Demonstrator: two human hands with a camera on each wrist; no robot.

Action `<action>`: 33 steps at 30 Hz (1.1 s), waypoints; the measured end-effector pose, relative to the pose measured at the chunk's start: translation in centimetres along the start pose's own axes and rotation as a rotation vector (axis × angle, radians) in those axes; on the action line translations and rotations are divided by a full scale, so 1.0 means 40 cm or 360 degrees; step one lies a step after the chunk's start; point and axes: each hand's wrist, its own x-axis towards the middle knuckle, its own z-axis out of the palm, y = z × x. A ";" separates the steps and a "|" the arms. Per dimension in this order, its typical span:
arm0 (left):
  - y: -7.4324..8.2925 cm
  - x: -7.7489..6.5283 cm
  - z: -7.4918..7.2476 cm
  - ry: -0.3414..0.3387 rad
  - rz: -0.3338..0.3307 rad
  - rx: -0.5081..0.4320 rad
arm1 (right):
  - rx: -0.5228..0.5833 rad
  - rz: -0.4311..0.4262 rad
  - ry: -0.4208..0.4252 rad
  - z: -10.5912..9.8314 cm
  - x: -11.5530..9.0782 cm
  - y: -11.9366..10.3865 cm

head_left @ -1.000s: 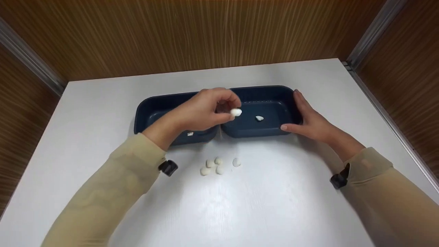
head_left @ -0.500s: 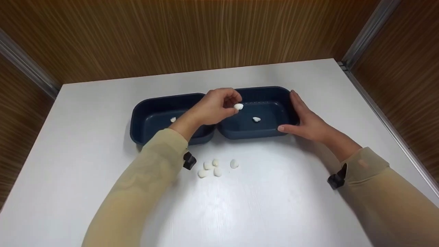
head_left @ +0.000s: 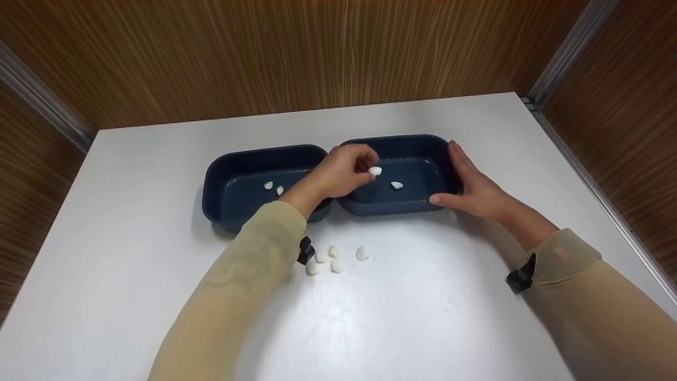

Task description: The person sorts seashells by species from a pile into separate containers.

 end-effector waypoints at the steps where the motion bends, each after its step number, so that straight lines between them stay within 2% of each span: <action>1: 0.000 0.001 0.001 0.0006 0.0008 0.0003 | 0.0002 -0.0001 -0.0002 -0.001 0.000 0.001; 10: 0.012 -0.019 -0.018 0.0090 0.0005 -0.0063 | -0.0009 -0.0015 -0.0003 -0.004 0.003 0.006; 19: 0.048 -0.057 -0.056 0.0125 0.0064 -0.0138 | -0.0013 -0.0023 -0.0003 -0.014 0.005 0.014; 26: 0.084 -0.111 -0.076 0.0069 0.0089 -0.0142 | 0.0008 -0.0004 -0.0002 -0.018 0.000 0.018; 33: 0.105 -0.174 -0.066 0.0025 0.0203 -0.0088 | 0.0000 -0.0001 0.0007 -0.023 -0.002 0.023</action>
